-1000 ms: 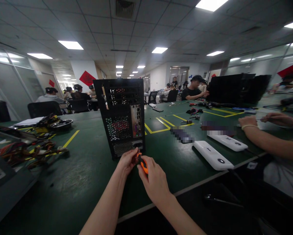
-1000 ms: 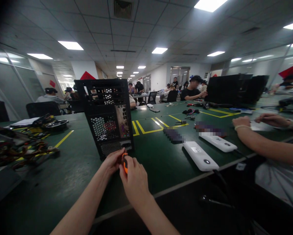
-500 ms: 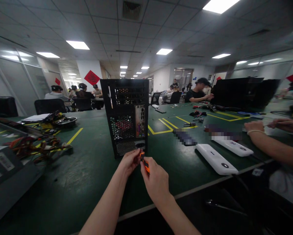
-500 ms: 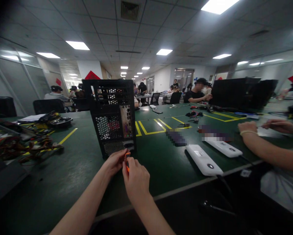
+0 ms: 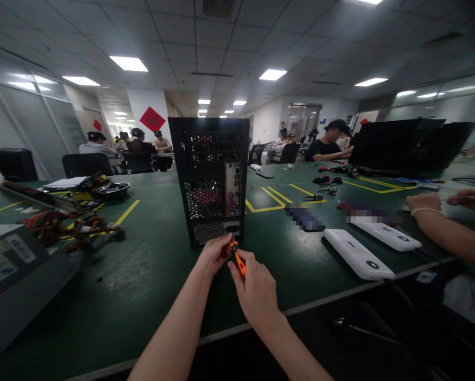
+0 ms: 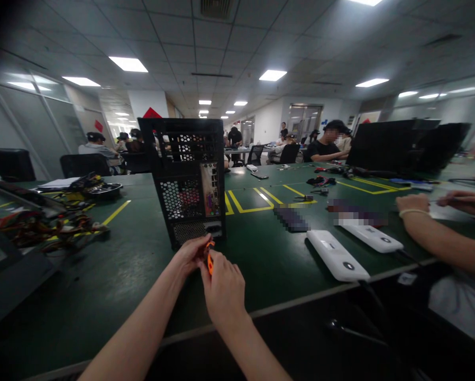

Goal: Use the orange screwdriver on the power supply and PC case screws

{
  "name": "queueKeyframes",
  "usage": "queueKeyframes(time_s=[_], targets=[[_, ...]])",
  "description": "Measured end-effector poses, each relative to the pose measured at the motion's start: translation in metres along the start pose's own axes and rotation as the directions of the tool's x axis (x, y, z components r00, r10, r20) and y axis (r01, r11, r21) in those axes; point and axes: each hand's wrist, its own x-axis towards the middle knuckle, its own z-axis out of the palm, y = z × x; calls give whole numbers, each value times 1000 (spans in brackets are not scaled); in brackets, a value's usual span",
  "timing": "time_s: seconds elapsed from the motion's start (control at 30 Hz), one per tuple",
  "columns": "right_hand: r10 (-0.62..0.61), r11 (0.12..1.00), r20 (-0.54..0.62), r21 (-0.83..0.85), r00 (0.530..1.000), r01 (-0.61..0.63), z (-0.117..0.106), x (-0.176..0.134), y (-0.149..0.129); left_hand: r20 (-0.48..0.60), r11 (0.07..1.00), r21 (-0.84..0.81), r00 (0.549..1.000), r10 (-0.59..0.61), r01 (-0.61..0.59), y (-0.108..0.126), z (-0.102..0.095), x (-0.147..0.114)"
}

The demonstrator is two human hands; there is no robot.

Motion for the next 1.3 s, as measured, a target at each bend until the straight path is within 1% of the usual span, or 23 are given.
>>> queueKeyframes(time_s=[0.07, 0.2, 0.33, 0.47, 0.7, 0.9, 1.03, 1.2, 1.3], targets=[[7, 1000, 12, 19, 1000, -7, -1, 1, -1, 3, 1000, 17, 1000, 4, -4, 0, 0, -1], [7, 1000, 36, -7, 999, -7, -1, 3, 3, -2, 999, 47, 1000, 19, -19, -2, 3, -3], [13, 1000, -1, -12, 1000, -13, 2, 5, 7, -24, 997, 71, 999, 44, -42, -4, 7, -2], [8, 1000, -15, -24, 1000, -8, 4, 4, 7, -9, 992, 100, 997, 75, -74, -6, 5, 3], [8, 1000, -5, 0, 1000, -8, -2, 8, 8, 33, 988, 88, 992, 122, -124, -9, 0, 10], [-21, 999, -24, -27, 999, 21, -1, 11, 11, 21, 988, 93, 993, 120, -122, -7, 5, 4], [-13, 1000, -27, -29, 1000, 13, -3, 12, 11, 24, 989, 89, 993, 116, -117, -6, 6, 3], [19, 1000, 0, -16, 1000, -19, -6, 11, 14, 8, 991, 90, 995, 103, -104, -6, 6, 4], [-13, 998, 8, -54, 1000, 13, -4, 11, 15, 10, 989, 95, 994, 110, -110, -6, 6, 3]])
